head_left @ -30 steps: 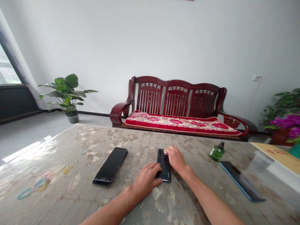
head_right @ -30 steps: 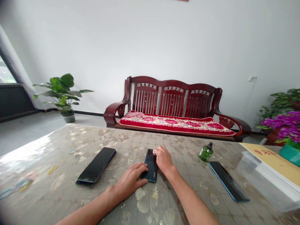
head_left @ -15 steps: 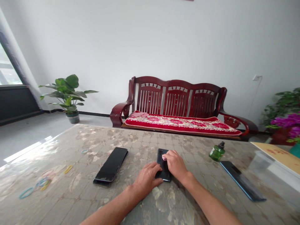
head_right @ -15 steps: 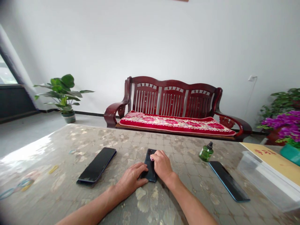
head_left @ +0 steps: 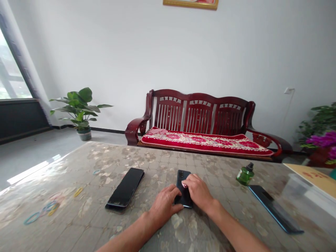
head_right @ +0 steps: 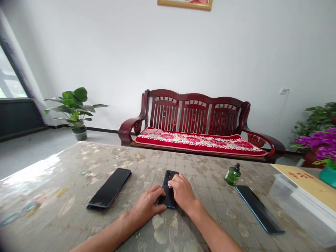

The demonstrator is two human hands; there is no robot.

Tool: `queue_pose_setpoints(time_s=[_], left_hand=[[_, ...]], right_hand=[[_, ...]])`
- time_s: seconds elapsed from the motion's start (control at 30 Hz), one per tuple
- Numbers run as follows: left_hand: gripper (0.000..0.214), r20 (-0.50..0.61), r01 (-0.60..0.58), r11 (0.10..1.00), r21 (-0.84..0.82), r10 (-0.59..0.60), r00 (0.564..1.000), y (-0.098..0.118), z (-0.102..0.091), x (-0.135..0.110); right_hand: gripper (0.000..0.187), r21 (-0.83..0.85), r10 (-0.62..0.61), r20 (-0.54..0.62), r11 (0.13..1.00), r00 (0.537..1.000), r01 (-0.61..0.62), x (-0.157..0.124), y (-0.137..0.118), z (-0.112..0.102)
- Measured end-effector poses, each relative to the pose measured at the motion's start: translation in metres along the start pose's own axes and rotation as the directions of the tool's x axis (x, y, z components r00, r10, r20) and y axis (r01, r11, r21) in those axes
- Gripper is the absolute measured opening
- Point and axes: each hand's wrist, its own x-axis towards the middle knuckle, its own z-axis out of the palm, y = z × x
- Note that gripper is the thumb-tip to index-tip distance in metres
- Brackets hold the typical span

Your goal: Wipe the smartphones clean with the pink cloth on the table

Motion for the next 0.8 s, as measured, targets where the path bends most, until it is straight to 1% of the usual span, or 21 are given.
queue_pose_setpoints(time_s=[0.1, 0.2, 0.33, 0.4, 0.43, 0.47, 0.53, 0.63, 0.7, 0.8], left_hand=[[0.022, 0.005, -0.014, 1.000, 0.004, 0.014, 1.000, 0.002, -0.003, 0.000], [0.022, 0.002, -0.018, 1.000, -0.011, 0.018, 1.000, 0.002, -0.003, 0.000], [0.021, -0.002, -0.002, 1.000, -0.029, 0.002, 1.000, 0.000, -0.002, -0.001], [0.022, 0.002, 0.001, 1.000, -0.028, -0.001, 1.000, 0.000, -0.001, -0.001], [0.022, 0.006, 0.005, 1.000, -0.021, -0.005, 1.000, 0.000, -0.002, -0.001], [0.021, 0.010, 0.013, 1.000, -0.011, -0.013, 1.000, 0.000, -0.002, -0.001], [0.018, 0.018, 0.024, 1.000, 0.013, -0.024, 1.000, 0.002, -0.003, -0.001], [0.019, 0.018, 0.021, 0.999, 0.029, -0.021, 1.000, 0.003, -0.005, -0.001], [0.019, 0.019, 0.017, 0.999, 0.030, -0.017, 1.000, 0.004, -0.005, -0.001], [0.018, 0.027, 0.026, 0.999, 0.035, -0.026, 0.999, 0.005, -0.006, 0.000]], right_hand=[[0.031, -0.047, 0.078, -0.035, 0.996, 0.996, -0.080, 0.020, 0.009, 0.007], [0.029, -0.056, 0.081, -0.038, 0.995, 0.996, -0.083, 0.027, 0.003, 0.013], [0.027, -0.022, -0.008, 0.004, 1.000, 1.000, 0.008, 0.014, -0.014, 0.010], [0.027, -0.007, -0.049, 0.041, 0.999, 0.998, 0.049, 0.006, -0.015, 0.005], [0.027, -0.009, -0.051, 0.049, 0.999, 0.998, 0.052, 0.004, -0.013, 0.003], [0.028, -0.018, -0.037, 0.043, 0.999, 0.998, 0.037, 0.004, -0.009, 0.001], [0.029, -0.053, 0.032, 0.008, 0.998, 0.999, -0.031, 0.007, 0.001, -0.001], [0.030, -0.091, 0.125, -0.041, 0.988, 0.991, -0.128, 0.013, 0.013, 0.002], [0.030, -0.086, 0.133, -0.055, 0.987, 0.990, -0.137, 0.011, 0.012, 0.005], [0.029, -0.043, 0.084, -0.057, 0.995, 0.995, -0.086, -0.003, 0.002, 0.007]])
